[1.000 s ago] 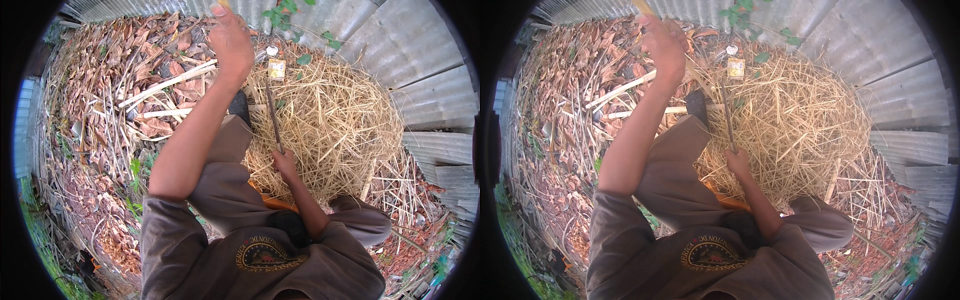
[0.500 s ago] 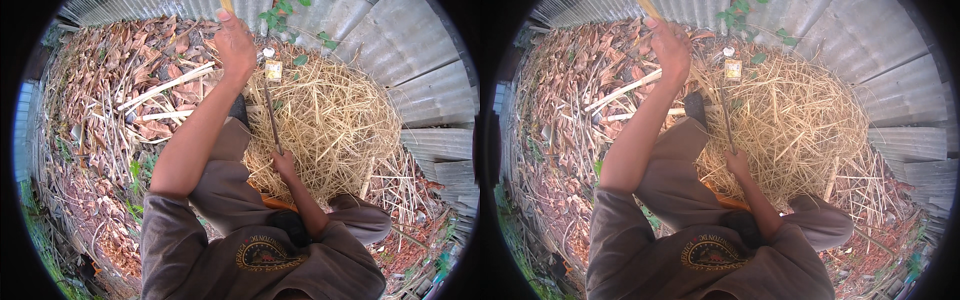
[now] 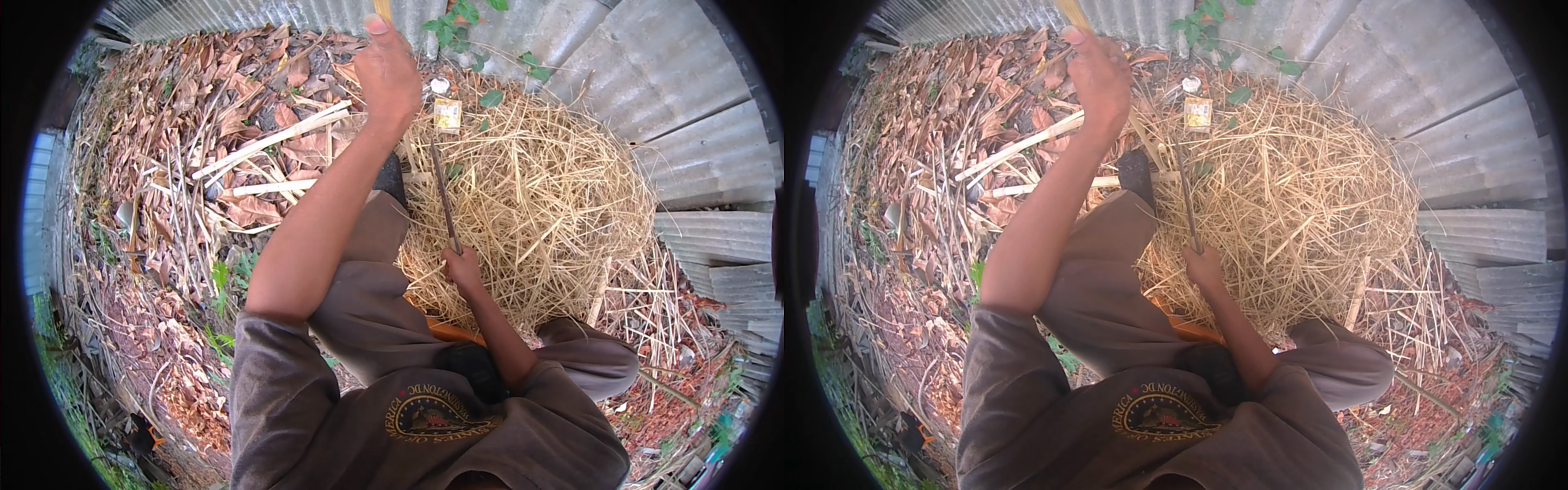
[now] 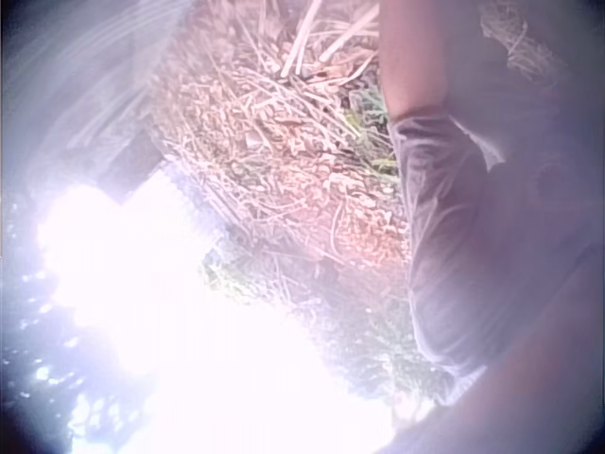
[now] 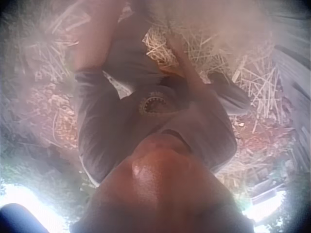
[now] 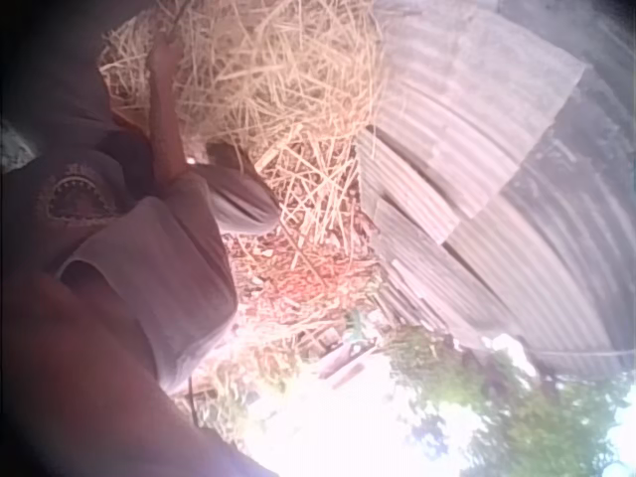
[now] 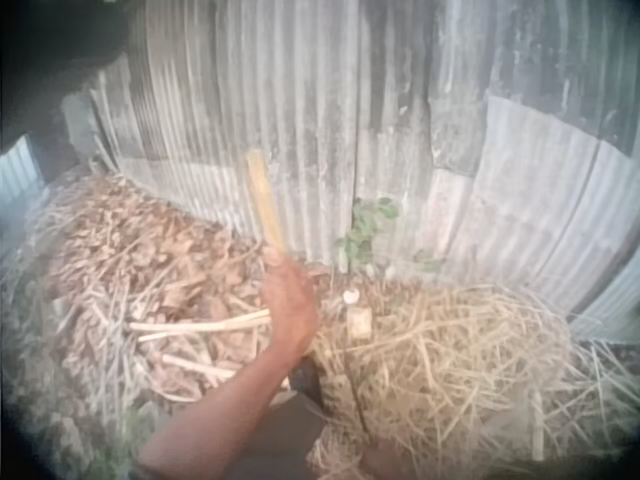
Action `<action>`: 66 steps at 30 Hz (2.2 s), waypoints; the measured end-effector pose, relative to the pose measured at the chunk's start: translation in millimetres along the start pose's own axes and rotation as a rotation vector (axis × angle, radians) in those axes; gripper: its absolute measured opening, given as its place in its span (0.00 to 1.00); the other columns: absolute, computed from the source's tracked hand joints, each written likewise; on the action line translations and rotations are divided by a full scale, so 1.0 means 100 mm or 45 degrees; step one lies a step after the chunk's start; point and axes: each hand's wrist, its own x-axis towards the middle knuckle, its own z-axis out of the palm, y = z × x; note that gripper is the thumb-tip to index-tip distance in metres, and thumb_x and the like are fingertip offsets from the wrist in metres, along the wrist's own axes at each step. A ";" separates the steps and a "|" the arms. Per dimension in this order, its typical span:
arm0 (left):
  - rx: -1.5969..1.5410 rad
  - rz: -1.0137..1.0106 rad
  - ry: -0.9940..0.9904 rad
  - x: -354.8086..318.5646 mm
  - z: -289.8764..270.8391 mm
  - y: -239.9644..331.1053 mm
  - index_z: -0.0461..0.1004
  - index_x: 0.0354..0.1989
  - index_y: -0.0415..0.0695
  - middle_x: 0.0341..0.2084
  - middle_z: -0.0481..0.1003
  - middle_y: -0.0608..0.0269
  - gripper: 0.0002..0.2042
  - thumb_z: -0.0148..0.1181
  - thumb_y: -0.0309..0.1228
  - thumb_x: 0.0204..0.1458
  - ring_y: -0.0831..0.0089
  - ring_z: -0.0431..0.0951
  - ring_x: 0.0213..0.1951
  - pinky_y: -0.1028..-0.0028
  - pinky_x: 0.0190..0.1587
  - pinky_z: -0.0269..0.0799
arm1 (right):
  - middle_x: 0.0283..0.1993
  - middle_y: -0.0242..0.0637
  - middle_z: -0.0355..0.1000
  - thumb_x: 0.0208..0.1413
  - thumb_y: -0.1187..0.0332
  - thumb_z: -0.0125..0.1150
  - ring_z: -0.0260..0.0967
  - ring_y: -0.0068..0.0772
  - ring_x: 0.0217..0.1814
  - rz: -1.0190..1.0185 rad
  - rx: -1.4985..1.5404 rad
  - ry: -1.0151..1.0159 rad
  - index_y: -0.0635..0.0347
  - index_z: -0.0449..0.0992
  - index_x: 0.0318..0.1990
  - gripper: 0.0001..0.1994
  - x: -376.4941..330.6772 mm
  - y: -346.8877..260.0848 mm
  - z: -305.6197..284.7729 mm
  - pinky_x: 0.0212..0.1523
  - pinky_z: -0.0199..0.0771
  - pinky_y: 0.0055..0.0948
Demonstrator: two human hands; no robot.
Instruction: The person sits cross-legged on the ground and uses a knife to split long, thin sticks into smaller pieces. They hold the sticks with one hand and carefully shave or split them with the knife in the other hand, discarding the processed pieces onto a pile of dry leaves and straw.
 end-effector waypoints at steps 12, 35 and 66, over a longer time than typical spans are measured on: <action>-0.004 -0.003 -0.021 0.01 -0.01 -0.07 0.53 0.09 0.45 0.08 0.54 0.73 0.36 0.29 0.65 0.58 0.81 0.55 0.15 0.73 0.19 0.49 | 0.16 0.30 0.61 0.50 0.64 0.56 0.58 0.24 0.16 -0.010 0.033 -0.020 0.61 0.68 0.22 0.11 0.00 0.01 0.04 0.18 0.57 0.31; 0.153 -0.098 0.116 0.10 -0.02 -0.11 0.49 0.11 0.46 0.10 0.53 0.70 0.36 0.23 0.67 0.57 0.76 0.54 0.16 0.75 0.20 0.54 | 0.14 0.26 0.59 0.51 0.68 0.55 0.55 0.18 0.14 -0.012 0.066 -0.143 0.56 0.61 0.19 0.12 0.11 -0.32 0.23 0.14 0.53 0.26; 0.009 -0.126 0.410 0.35 -0.31 -0.30 0.52 0.14 0.43 0.11 0.54 0.67 0.37 0.24 0.66 0.57 0.74 0.54 0.20 0.69 0.26 0.53 | 0.12 0.31 0.60 0.49 0.74 0.52 0.59 0.22 0.11 -0.352 0.339 -0.214 0.58 0.66 0.22 0.06 0.35 0.05 0.39 0.13 0.56 0.26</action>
